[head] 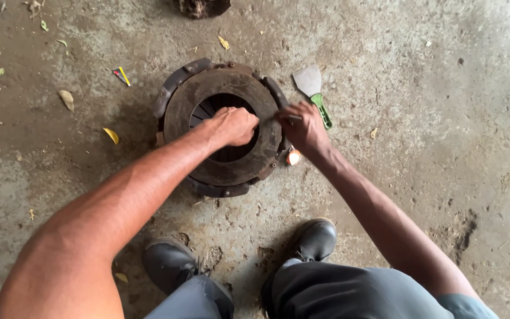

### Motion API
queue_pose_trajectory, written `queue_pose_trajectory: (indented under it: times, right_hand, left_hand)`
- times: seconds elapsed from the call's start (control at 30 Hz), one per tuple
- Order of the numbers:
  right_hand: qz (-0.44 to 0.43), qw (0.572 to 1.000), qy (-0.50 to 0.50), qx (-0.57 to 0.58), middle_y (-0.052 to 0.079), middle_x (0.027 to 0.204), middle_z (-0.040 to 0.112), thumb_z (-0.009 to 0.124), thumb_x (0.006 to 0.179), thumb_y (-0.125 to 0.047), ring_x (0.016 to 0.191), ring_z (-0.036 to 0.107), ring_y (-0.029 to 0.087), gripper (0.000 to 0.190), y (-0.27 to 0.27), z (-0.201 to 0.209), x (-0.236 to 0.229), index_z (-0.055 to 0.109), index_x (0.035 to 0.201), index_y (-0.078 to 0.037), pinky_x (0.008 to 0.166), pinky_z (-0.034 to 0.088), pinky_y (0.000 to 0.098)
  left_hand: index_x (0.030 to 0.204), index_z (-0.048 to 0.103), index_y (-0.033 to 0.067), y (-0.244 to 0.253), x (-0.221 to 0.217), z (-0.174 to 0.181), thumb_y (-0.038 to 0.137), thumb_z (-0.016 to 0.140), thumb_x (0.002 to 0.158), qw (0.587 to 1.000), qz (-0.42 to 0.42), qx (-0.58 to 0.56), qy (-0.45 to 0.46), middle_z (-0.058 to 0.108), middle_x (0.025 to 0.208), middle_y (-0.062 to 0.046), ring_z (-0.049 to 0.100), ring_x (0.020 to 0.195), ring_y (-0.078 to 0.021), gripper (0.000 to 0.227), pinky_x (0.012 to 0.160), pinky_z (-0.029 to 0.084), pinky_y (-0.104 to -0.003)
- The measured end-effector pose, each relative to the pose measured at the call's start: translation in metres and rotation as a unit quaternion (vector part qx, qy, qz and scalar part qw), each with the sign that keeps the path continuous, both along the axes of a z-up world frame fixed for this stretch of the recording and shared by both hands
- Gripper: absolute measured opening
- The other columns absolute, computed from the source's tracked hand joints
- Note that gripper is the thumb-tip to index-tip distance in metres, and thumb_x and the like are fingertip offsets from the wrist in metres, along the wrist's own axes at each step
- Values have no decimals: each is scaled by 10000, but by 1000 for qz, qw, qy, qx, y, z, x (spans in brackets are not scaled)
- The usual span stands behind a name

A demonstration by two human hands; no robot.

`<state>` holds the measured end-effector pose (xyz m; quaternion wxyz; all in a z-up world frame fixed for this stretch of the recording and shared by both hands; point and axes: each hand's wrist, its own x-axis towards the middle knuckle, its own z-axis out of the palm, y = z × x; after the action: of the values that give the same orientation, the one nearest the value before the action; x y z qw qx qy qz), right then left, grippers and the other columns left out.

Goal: Inspecting and cleaning a vehicle clutch pressure plate assembly using a scraper and a thin metal shim.

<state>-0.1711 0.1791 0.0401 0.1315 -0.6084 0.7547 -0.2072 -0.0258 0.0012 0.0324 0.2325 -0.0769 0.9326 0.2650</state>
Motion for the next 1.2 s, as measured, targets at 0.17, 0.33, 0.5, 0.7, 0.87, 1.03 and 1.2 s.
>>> queue_pose_trajectory:
  times: [0.17,0.33,0.5,0.7,0.87,1.03,1.2]
  right_hand:
    - [30,999,18,-18,28,976,780,621,1030,-85,753,679,138,175,11,13,5,790,1030,-134,695,558,375]
    - [-51,996,-69,0,65,967,770,628,1029,-70,687,678,155,155,5,-1,0,782,1034,-87,567,567,360]
    - [-112,976,-177,52,71,868,773,676,1034,-161,592,681,125,139,47,-8,39,782,994,-80,484,539,271]
    - [-255,907,-300,151,64,799,780,648,993,-202,470,580,125,192,35,38,73,793,1078,-108,362,417,274]
    - [-211,929,-283,112,56,784,780,643,1007,-218,470,547,53,189,53,18,90,792,1063,-117,361,395,217]
    - [-296,896,-291,155,79,771,775,634,996,-192,428,520,110,177,56,24,97,773,1075,-116,341,377,279]
    - [-223,946,-219,83,109,861,785,702,969,-122,652,716,159,106,62,17,91,752,1032,-52,532,574,313]
  left_hand:
    - [987,738,34,-2,3,-13,135,558,878,999,19,18,37,734,972,-270,738,932,-413,233,850,598,-503]
    - [1054,748,52,2,13,-13,169,563,882,999,30,11,-2,732,1035,-259,720,998,-420,278,894,578,-512]
    - [1102,764,94,9,13,-6,160,563,852,997,29,62,-44,735,1068,-240,724,1006,-400,328,927,566,-497]
    - [1083,774,91,18,17,-2,132,568,848,991,35,89,-95,738,1113,-222,712,1059,-384,315,939,566,-487]
    - [1106,774,98,18,17,5,117,565,854,987,28,80,-135,733,1157,-203,703,1097,-370,328,963,556,-486]
    - [1149,763,143,17,27,4,145,581,851,985,51,83,-145,714,1194,-171,678,1131,-370,349,978,542,-493]
    - [1152,779,153,16,27,-2,222,608,877,983,32,72,-164,725,1204,-184,675,1154,-377,331,1017,527,-488]
